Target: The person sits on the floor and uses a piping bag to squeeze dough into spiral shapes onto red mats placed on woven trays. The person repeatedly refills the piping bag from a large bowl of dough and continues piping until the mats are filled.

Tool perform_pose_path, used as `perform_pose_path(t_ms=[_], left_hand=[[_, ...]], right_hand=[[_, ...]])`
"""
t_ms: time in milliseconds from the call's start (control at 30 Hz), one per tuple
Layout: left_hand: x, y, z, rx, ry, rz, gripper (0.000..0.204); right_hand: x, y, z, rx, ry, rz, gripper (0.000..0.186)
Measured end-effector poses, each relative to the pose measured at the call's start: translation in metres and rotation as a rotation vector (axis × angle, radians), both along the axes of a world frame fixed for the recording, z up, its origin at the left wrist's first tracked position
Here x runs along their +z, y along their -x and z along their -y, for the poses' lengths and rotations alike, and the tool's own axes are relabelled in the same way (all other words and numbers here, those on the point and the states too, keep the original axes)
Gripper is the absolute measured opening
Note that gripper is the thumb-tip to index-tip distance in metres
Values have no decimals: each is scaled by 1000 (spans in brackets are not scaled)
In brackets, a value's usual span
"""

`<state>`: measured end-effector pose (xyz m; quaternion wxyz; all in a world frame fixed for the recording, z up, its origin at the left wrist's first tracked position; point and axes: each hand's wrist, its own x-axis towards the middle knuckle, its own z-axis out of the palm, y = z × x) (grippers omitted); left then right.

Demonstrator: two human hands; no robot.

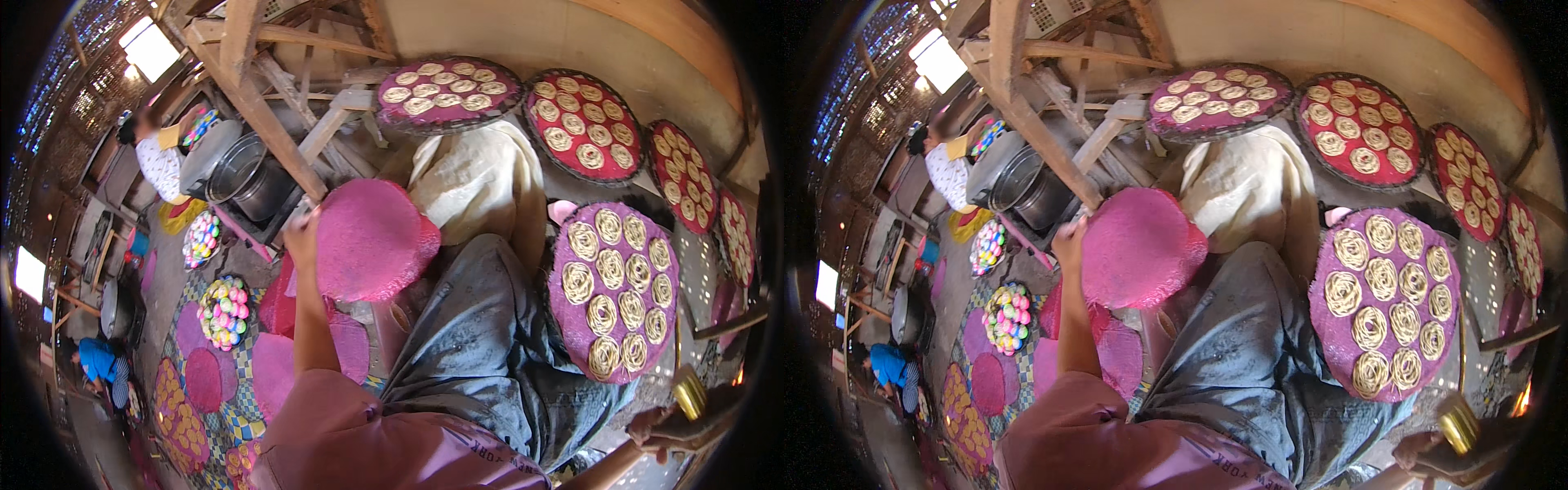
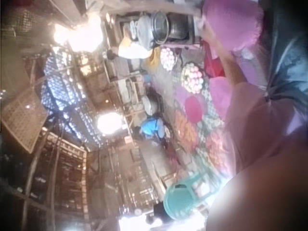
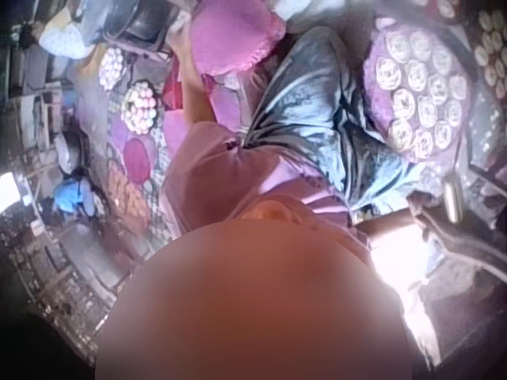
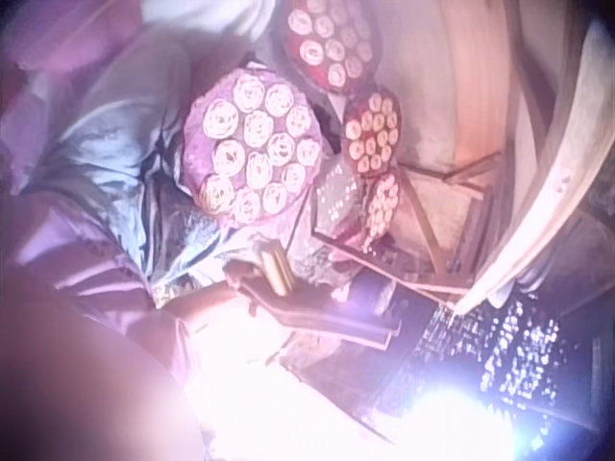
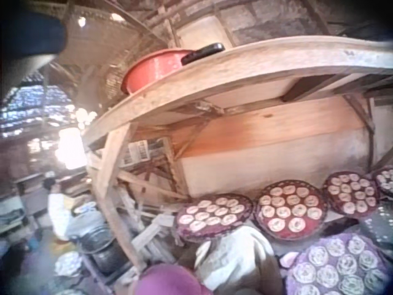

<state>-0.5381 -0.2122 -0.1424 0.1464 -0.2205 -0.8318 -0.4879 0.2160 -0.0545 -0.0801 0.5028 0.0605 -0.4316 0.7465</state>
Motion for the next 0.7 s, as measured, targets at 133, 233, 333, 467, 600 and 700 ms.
perform_pose_path(t_ms=[133, 233, 333, 467, 600, 700], left_hand=[[-99, 60, 112, 301, -11, -108, 44], [-132, 78, 139, 267, -6, 382, 49], [-137, 88, 131, 267, 92, 595, 48], [-135, 102, 111, 202, 142, 479, 41], [-133, 116, 129, 194, -56, 330, 38], [-99, 119, 174, 252, -12, 331, 37]], right_hand=[[-7, -38, -8, -45, -25, -68, 77], [-11, -53, -13, -71, -41, -96, 78], [-13, -63, -13, -81, -58, -110, 80], [-15, -72, -12, -102, -72, -122, 82], [-15, -81, -7, -134, -78, -119, 83], [-15, -89, -3, -157, -68, -118, 85]])
